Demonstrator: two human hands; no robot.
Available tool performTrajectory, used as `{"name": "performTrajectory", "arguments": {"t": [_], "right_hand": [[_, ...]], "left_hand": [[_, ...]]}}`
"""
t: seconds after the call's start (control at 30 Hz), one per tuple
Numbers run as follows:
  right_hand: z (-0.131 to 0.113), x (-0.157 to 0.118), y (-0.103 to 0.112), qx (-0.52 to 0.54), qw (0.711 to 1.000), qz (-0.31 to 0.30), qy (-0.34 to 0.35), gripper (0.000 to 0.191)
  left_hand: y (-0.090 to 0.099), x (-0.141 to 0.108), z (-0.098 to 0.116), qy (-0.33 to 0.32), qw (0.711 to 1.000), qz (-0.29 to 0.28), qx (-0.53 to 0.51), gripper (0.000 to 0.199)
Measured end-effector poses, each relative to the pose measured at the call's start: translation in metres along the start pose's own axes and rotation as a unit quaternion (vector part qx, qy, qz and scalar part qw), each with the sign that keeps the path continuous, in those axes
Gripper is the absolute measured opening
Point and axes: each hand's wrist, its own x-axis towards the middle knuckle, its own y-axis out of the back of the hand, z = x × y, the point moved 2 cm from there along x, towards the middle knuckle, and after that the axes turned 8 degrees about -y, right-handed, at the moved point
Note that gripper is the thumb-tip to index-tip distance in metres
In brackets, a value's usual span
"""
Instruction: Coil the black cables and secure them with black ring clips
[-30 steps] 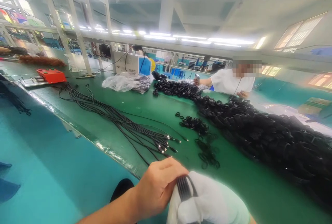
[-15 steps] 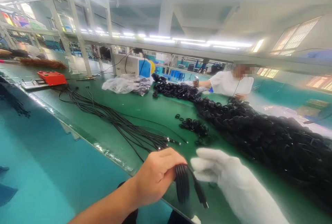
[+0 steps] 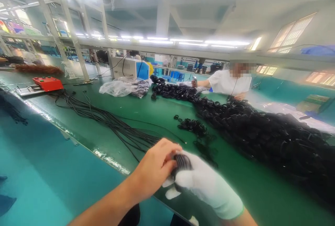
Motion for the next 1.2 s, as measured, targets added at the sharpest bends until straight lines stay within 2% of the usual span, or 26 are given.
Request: {"name": "performTrajectory", "arguments": {"t": [0.1,0.17,0.3,0.43,0.57,0.67,0.8,0.9,1.0,1.07,1.13,1.2], "right_hand": [[0.008,0.005,0.010,0.041,0.998,-0.037,-0.003,0.041],[0.010,0.007,0.015,0.051,0.998,-0.039,0.001,0.037],[0.015,0.009,0.018,0.060,0.998,-0.028,0.011,0.034],[0.018,0.011,0.013,0.045,0.999,-0.005,0.007,0.027],[0.015,0.011,0.007,-0.004,0.999,0.020,-0.031,0.020],[0.015,0.014,0.010,-0.030,0.998,0.041,-0.036,0.014],[0.025,0.020,0.021,0.076,0.997,0.028,-0.006,0.020],[0.033,0.026,0.025,0.141,0.990,0.012,0.020,0.023],[0.037,0.029,0.028,0.158,0.986,0.014,0.056,0.019],[0.038,0.028,0.032,0.166,0.986,0.009,0.033,0.019],[0.040,0.024,0.038,0.175,0.984,-0.013,-0.026,0.026],[0.041,0.019,0.041,0.168,0.982,-0.035,-0.074,0.033]], "left_hand": [[-0.001,0.007,-0.004,0.062,0.998,-0.011,0.000,0.027],[-0.004,0.011,-0.008,0.092,0.996,-0.017,-0.015,0.020],[-0.012,0.014,-0.015,0.158,0.983,-0.025,-0.085,0.020],[-0.019,0.013,-0.023,0.190,0.980,-0.007,-0.052,0.015],[-0.024,0.016,-0.032,0.226,0.971,-0.038,-0.068,0.011],[-0.019,0.021,-0.033,0.209,0.977,-0.042,-0.012,0.009],[-0.012,0.014,-0.026,0.165,0.984,-0.020,0.066,0.010],[-0.019,-0.002,-0.019,0.095,0.990,-0.033,0.100,0.008],[-0.028,-0.014,-0.016,0.035,0.987,-0.044,0.147,0.005],[-0.025,-0.014,-0.017,0.037,0.989,-0.058,0.128,0.005],[-0.014,-0.007,-0.019,0.071,0.993,-0.061,0.072,0.001],[-0.004,0.003,-0.022,0.109,0.993,-0.047,0.030,0.009]]}}
